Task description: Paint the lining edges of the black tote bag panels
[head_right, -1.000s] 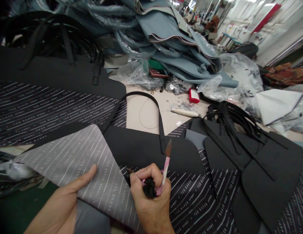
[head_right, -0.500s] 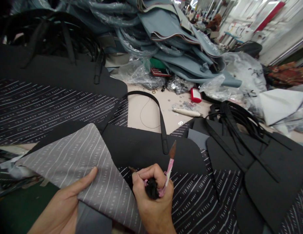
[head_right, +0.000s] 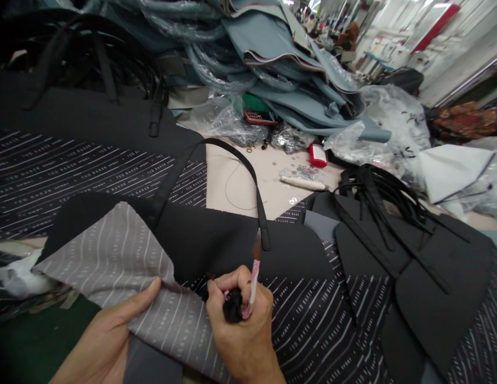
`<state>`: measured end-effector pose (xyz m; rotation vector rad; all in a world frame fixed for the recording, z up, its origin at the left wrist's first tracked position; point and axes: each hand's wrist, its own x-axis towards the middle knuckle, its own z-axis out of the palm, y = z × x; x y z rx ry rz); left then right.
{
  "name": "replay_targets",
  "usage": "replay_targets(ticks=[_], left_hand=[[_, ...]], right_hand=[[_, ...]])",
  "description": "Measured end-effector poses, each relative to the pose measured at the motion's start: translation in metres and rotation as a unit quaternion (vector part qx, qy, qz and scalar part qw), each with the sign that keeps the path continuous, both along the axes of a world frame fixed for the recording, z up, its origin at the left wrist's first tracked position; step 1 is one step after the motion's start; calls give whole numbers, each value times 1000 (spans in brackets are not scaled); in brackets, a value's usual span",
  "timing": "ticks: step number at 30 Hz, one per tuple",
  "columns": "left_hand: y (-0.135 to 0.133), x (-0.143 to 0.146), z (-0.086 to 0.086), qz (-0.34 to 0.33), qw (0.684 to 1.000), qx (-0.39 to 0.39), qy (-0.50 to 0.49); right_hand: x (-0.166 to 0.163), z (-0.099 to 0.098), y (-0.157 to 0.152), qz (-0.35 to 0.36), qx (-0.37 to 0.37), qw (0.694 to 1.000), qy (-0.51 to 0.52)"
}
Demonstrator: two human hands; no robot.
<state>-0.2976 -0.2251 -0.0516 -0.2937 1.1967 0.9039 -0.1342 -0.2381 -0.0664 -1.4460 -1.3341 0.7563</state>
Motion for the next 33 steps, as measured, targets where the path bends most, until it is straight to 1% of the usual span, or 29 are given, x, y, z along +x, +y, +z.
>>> replay_targets(ticks=[2,5,7,9,17,22,27,33], left_hand=[[0,0,2,-3,1000,-3,-5],[2,1,5,10,1000,-11,-1],[3,2,6,7,1000,-7,3],[3,2,5,0,1000,-4,8],[2,1,4,9,1000,-11,13],[3,2,6,16,1000,-12,14],[3,2,8,32,999,-26,-7],[1,2,-2,38,999,-11,-11]], right_hand=[[1,0,0,0,-9,1000,15],[5,0,-2,-13,-22,997,74],[10,0,-4,-28,-20,993,116],[13,-2,-7,-43,-12,990,136],[12,-3,-9,-47,7,993,110],[13,-3,-8,-41,4,993,106],[10,-2,-8,-42,9,994,98],[6,-1,-5,-18,10,999,50]])
